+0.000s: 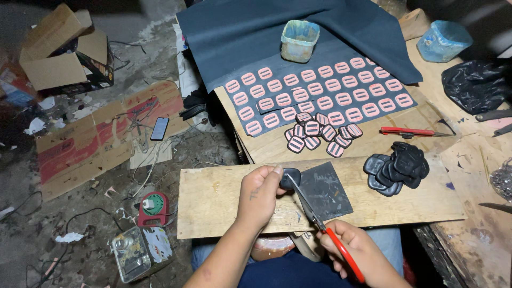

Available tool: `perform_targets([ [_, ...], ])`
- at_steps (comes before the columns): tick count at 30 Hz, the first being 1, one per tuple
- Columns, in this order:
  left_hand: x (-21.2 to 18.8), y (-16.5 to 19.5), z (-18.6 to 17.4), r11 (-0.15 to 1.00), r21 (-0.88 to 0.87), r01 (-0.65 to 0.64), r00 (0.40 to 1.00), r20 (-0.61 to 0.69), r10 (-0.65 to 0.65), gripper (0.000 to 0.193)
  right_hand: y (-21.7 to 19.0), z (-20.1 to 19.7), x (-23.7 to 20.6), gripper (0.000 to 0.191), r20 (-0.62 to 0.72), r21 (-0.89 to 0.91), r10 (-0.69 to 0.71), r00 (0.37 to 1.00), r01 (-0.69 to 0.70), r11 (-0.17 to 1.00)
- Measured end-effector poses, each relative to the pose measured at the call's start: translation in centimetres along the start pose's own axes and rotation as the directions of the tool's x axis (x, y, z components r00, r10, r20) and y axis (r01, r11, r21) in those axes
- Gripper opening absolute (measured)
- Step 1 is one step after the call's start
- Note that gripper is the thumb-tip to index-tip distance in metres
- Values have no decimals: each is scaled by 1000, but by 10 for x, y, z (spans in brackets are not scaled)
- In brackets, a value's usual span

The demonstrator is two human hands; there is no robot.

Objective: The person uses red-handled scissors to trim the edges of small black rubber pieces on a wooden board. They repeatedly pick up a piece, trim it, and place it into a growing pile of finished pieces.

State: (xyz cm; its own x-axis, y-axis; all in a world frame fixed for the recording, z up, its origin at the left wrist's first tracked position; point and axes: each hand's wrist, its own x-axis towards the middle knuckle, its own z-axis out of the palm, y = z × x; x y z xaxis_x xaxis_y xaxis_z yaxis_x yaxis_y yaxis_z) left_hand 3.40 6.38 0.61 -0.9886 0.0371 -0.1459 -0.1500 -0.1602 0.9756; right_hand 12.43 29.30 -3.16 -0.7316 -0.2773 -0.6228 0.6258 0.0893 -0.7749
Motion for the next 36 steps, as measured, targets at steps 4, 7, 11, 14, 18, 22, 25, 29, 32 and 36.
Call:
perform_targets([
  [4, 0, -4, -2, 998, 55, -28, 999, -25, 29, 28, 6, 3, 1, 24, -64, -84, -15, 998, 10, 996],
  [7, 1, -8, -2, 999, 39, 24, 998, -64, -21, 28, 12, -2, 3, 21, -44, -87, -97, 994, 93, 992],
  [11, 5, -12, 0, 993, -95, 69, 993, -85, -77, 26, 22, -3, 8, 16, -50, -160, -293, 955, 282, 946],
  [14, 6, -8, -1, 963, -250, 103, 991, -52, -119, 15, 25, -4, 8, 17, -20, -36, -184, 983, 183, 982],
  [18, 3, -1, 2, 940, -326, 100, 992, -44, -121, 12, 20, -6, 9, 30, 67, 105, -50, 996, 43, 994],
  [22, 1, 4, 6, 923, -364, 127, 991, 13, -132, 13, 14, -7, 8, 38, 194, 184, -143, 970, 107, 977],
  [25, 1, 3, 4, 892, -412, 186, 982, 43, -185, 3, 12, -6, 7, 38, 201, 188, -157, 967, 119, 975],
  [29, 3, -2, 0, 879, -413, 238, 967, 18, -253, 9, 11, -7, 6, 38, 222, 174, -168, 961, 131, 976],
  [32, 4, -9, 0, 915, -390, 102, 994, 14, -105, 11, 10, -7, 6, 37, 227, 179, -154, 962, 115, 977],
  [36, 4, -13, 1, 963, -267, 47, 995, -67, -67, 12, 9, -7, 6, 37, 201, 162, -142, 969, 110, 981],
])
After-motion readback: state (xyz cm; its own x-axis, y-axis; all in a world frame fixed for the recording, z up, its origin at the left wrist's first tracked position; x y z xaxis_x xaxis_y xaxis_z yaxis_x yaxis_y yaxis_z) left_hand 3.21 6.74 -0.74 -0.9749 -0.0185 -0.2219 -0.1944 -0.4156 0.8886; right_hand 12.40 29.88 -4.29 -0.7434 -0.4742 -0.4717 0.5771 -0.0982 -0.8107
